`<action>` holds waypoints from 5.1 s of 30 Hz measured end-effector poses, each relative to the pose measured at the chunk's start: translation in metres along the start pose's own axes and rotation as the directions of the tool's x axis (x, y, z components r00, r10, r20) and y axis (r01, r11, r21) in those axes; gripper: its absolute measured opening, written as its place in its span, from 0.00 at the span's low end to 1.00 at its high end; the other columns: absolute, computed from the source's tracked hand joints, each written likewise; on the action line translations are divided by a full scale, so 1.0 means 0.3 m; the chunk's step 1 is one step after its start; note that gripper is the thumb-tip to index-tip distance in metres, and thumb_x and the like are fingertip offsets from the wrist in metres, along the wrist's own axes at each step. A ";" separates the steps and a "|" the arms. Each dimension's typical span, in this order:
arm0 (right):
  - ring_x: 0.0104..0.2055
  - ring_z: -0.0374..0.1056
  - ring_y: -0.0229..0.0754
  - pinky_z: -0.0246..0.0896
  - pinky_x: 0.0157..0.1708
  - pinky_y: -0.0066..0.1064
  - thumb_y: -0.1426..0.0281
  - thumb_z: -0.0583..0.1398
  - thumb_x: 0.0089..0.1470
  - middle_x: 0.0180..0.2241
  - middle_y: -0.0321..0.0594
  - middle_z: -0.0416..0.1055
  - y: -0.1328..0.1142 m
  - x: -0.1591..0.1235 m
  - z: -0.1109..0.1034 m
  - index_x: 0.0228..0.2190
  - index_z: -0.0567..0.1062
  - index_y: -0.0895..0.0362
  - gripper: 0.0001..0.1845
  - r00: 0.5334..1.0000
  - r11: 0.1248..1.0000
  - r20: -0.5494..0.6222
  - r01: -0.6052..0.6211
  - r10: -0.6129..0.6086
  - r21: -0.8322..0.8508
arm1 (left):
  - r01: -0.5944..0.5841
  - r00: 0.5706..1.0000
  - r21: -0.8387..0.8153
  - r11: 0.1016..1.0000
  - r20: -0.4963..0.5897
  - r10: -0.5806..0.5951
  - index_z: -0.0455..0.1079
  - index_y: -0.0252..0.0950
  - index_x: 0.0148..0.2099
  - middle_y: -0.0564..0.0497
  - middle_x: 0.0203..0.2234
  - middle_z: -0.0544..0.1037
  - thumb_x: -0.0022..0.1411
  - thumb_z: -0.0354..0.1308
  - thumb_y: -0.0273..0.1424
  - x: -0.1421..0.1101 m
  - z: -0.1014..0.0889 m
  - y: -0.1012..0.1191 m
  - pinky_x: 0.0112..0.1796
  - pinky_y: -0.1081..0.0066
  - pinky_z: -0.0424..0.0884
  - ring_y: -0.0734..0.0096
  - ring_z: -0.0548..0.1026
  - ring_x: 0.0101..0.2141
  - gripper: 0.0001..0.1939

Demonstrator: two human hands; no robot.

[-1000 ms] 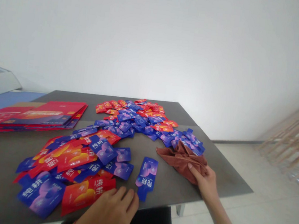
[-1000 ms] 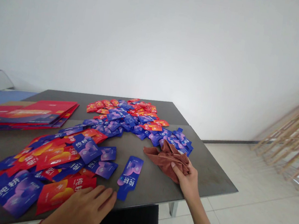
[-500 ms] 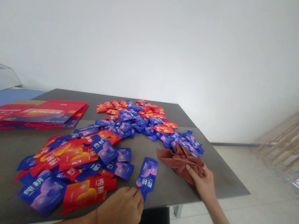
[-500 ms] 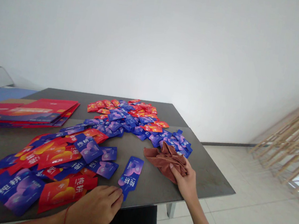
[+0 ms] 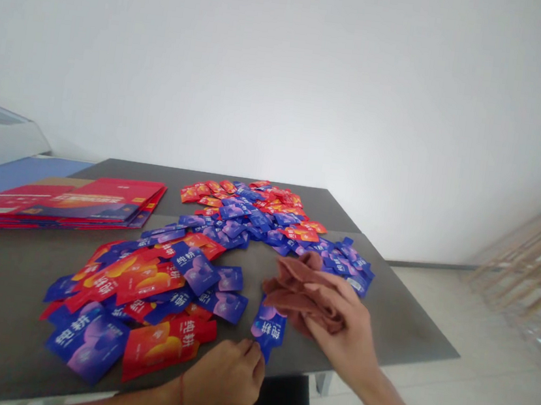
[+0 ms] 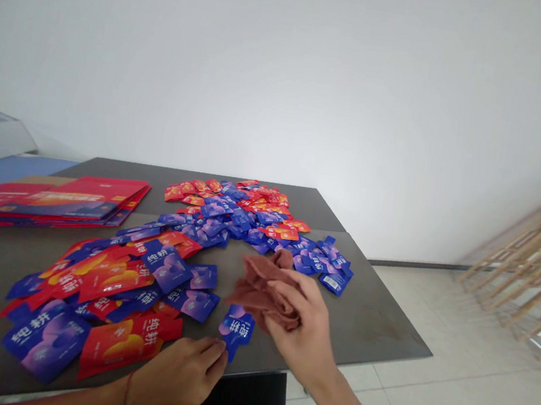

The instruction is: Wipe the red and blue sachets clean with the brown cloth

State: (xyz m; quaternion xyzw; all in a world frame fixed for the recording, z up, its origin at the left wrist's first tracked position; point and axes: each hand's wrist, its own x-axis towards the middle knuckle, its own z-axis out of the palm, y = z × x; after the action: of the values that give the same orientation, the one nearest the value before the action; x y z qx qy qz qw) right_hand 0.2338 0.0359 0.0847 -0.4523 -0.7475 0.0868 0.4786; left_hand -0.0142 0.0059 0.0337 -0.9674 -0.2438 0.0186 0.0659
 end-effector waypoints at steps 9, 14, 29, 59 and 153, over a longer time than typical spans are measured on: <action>0.58 0.68 0.54 0.68 0.57 0.47 0.72 0.70 0.50 0.60 0.41 0.73 -0.064 -0.015 0.108 0.49 0.81 0.46 0.23 0.834 0.976 0.542 0.192 -0.105 -0.105 | -0.006 0.982 0.026 1.000 -0.189 0.011 0.77 0.28 0.47 0.39 0.37 0.80 0.72 0.55 0.24 0.001 0.022 0.002 0.38 0.61 0.76 0.57 0.79 0.39 0.10; 0.58 0.67 0.54 0.67 0.57 0.47 0.68 0.71 0.53 0.60 0.42 0.72 -0.050 0.026 0.118 0.50 0.81 0.46 0.21 0.826 0.964 0.554 0.219 -0.103 -0.148 | -0.036 0.980 0.086 0.996 -0.191 0.052 0.77 0.26 0.51 0.37 0.40 0.80 0.72 0.55 0.26 -0.011 0.016 -0.003 0.36 0.60 0.76 0.54 0.78 0.39 0.12; 0.55 0.72 0.53 0.69 0.56 0.48 0.71 0.64 0.58 0.53 0.45 0.77 0.149 0.100 0.129 0.47 0.82 0.52 0.15 0.995 0.975 0.077 -0.046 0.064 -0.217 | -0.006 0.998 0.013 1.000 -0.059 0.007 0.76 0.26 0.53 0.35 0.46 0.80 0.73 0.56 0.27 -0.018 -0.011 -0.006 0.30 0.67 0.75 0.56 0.77 0.43 0.12; 0.57 0.68 0.54 0.69 0.56 0.48 0.75 0.68 0.53 0.57 0.47 0.73 0.130 0.063 0.155 0.51 0.80 0.51 0.23 0.933 0.956 0.343 0.193 -0.109 -0.222 | 0.013 0.999 0.009 1.000 -0.034 -0.013 0.76 0.26 0.54 0.35 0.46 0.80 0.73 0.56 0.27 -0.012 -0.008 -0.006 0.30 0.67 0.74 0.55 0.77 0.44 0.13; 0.46 0.80 0.59 0.75 0.50 0.47 0.44 0.66 0.46 0.45 0.42 0.82 0.499 -0.183 -0.093 0.45 0.81 0.51 0.31 0.879 0.902 -0.278 -0.423 0.386 -0.086 | 0.628 0.509 -0.689 0.362 0.012 -0.861 0.66 0.39 0.42 0.55 0.32 0.73 0.44 0.69 0.54 -0.504 -0.044 -0.981 0.40 0.63 0.74 0.64 0.74 0.34 0.30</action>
State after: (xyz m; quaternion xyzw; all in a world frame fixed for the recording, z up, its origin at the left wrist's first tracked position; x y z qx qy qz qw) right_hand 0.3520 0.0717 -0.0197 -0.6394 -0.5727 0.0722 0.5079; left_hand -0.2847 0.1894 0.0874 -0.6913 -0.6376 -0.2680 -0.2092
